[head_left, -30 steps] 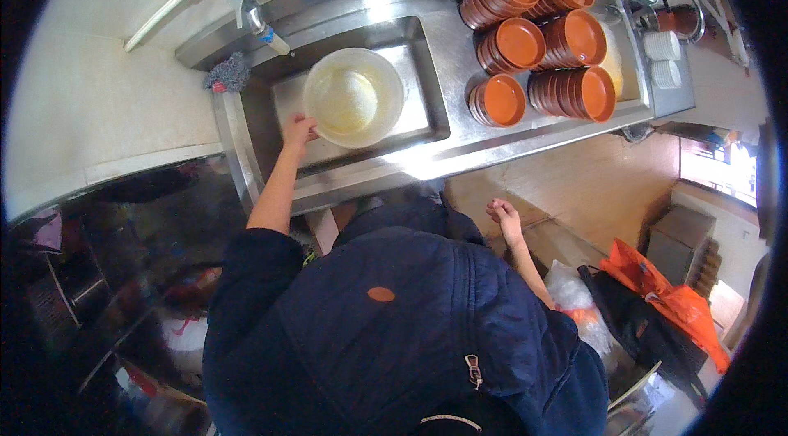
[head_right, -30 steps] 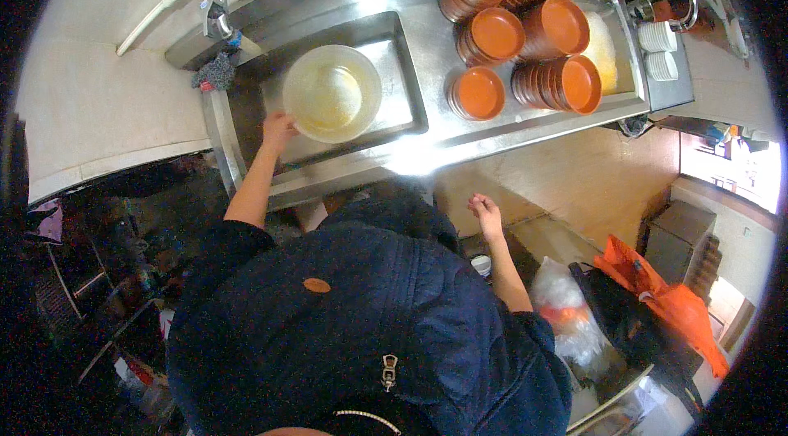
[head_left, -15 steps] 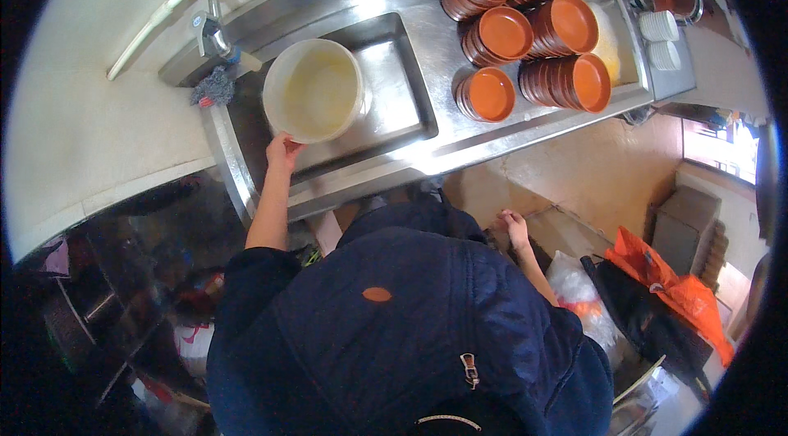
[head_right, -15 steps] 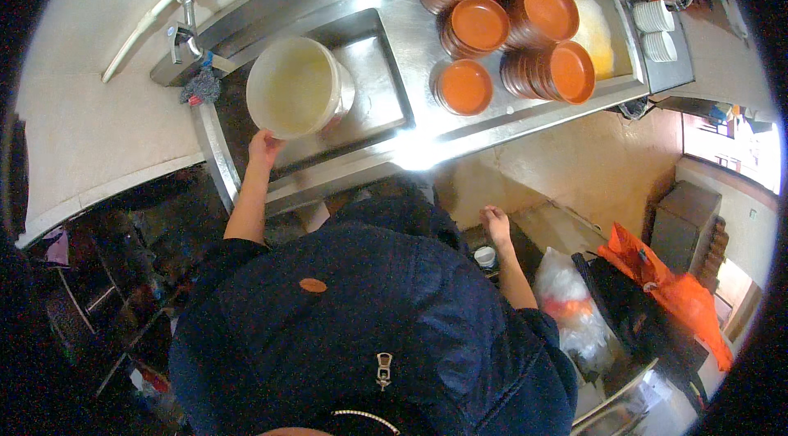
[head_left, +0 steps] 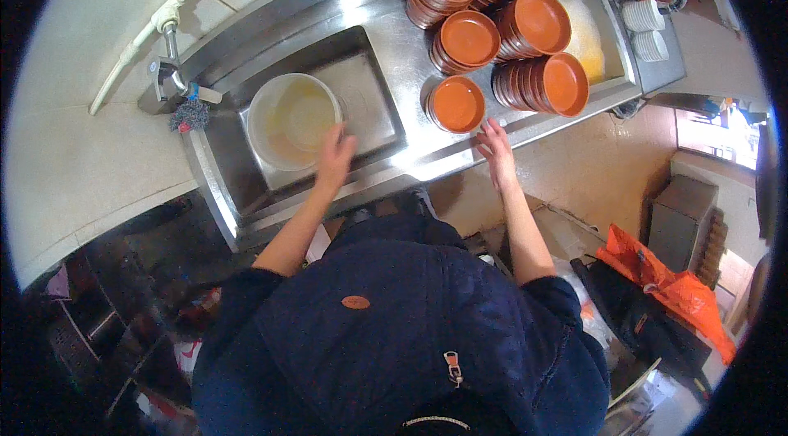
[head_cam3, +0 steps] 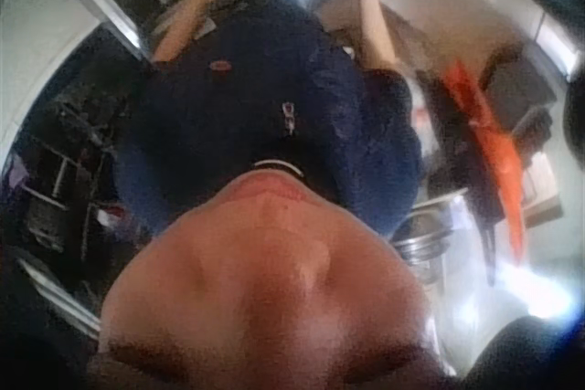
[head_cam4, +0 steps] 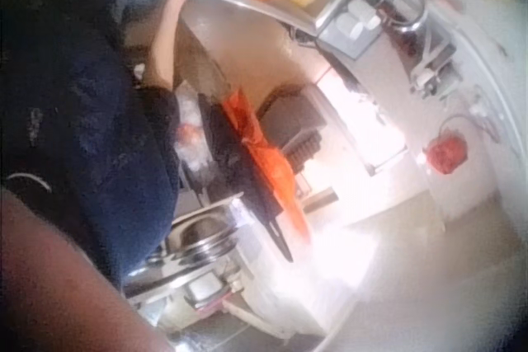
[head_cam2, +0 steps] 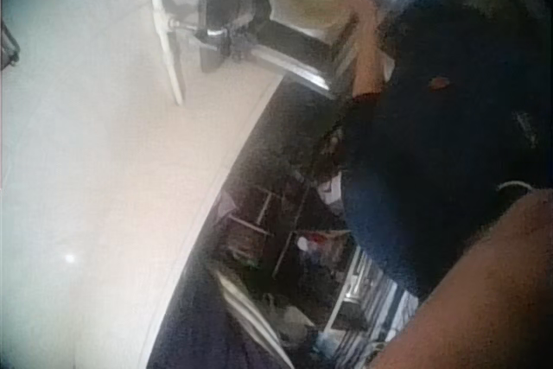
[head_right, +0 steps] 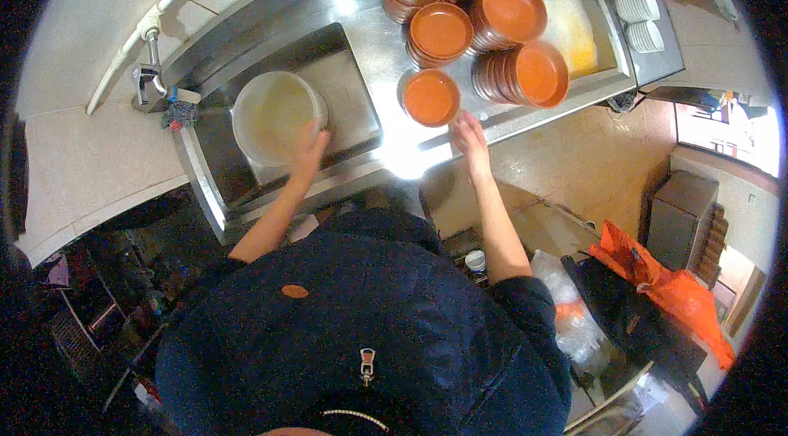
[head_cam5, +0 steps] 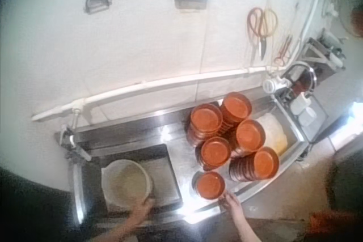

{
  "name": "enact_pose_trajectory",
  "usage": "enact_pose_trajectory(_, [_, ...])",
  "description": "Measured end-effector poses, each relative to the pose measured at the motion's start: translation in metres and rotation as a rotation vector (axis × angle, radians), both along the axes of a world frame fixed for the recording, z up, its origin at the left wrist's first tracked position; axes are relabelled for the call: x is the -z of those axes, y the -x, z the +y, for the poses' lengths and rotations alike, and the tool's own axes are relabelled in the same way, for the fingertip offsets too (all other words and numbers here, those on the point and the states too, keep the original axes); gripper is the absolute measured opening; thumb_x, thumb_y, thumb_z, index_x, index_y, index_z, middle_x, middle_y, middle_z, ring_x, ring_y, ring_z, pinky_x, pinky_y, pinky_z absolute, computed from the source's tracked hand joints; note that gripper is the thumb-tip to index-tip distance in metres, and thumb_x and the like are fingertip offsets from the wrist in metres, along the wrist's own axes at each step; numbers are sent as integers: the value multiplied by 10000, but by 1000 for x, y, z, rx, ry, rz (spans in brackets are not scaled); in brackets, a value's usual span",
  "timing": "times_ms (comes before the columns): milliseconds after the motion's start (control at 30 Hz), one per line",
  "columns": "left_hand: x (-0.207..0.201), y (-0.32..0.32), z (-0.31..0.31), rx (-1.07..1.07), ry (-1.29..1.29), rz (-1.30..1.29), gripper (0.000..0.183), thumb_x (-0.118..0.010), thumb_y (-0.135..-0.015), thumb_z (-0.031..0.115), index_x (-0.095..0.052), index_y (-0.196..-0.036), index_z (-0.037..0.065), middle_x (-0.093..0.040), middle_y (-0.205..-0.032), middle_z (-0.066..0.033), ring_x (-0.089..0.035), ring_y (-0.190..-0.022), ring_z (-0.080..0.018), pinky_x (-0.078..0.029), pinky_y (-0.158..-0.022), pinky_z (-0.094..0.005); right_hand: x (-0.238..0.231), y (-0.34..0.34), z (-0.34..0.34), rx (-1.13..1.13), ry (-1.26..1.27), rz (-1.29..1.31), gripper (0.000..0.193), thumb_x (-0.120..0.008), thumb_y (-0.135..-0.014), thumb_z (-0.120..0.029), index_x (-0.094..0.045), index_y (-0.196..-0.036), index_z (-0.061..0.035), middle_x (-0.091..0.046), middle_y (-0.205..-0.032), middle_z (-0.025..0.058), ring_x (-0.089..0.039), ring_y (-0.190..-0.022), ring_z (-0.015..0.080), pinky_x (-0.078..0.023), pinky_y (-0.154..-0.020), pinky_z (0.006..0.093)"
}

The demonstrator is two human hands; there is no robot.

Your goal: The person washes multiple brown bowls and white bowls in a soapy sink, rinses them, and stacks them on the counter. They also pour soapy water from a bucket into the sink and continue washing additional bowls.

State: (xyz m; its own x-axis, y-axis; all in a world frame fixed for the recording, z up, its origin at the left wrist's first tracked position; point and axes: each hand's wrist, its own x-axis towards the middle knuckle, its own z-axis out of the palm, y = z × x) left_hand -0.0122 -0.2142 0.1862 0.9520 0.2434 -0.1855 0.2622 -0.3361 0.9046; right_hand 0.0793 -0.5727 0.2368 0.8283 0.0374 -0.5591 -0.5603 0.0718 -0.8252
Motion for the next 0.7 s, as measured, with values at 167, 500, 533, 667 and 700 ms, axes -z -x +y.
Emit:
enact_pose_trajectory(167, [22,-117,-125,201,593,163,610,-583,-856,302,-336,-1338,21,-470,-1255,-108,-443,-1154,-211,-341,-990,-352,9,-52,27,-78,-91,150,615,-572,-850,-387,-311,-1376,-203,-444,-1268,27,-449,-1080,175,-383,-811,326])
enact_pose_trajectory(500, [-30,-82,-98,146,574,99,719,-616,-734,309,-345,-1345,45,-410,-1315,-124,-378,-1225,-260,-270,-1046,-370,-38,-11,78,-190,-90,-1,732,-505,-691,-75,-268,-1381,-123,-432,-1282,93,-439,-1184,233,-418,-950,369])
enact_pose_trajectory(533, [-47,-69,-82,67,675,52,708,-611,-740,315,-350,-1344,55,-422,-1310,-112,-390,-1222,-253,-284,-1045,-371,-44,-5,92,-267,-203,-76,745,-530,-710,-46,-249,-1395,-126,-413,-1304,104,-429,-1191,233,-415,-950,366])
enact_pose_trajectory(667, [-79,-35,8,-296,1253,72,636,-603,-726,249,-397,-1307,93,-482,-1256,-86,-483,-1136,-249,-391,-977,-391,-41,-10,188,-693,46,-485,722,-589,-807,-92,-206,-1418,-94,-388,-1337,136,-430,-1201,240,-369,-994,357])
enact_pose_trajectory(700, [-77,-29,31,-388,1271,85,603,-586,-725,236,-411,-1284,92,-484,-1250,-85,-487,-1128,-248,-402,-966,-395,-37,-9,211,-749,183,-336,697,-594,-821,-149,-228,-1411,-84,-408,-1322,156,-432,-1200,259,-359,-1001,358])
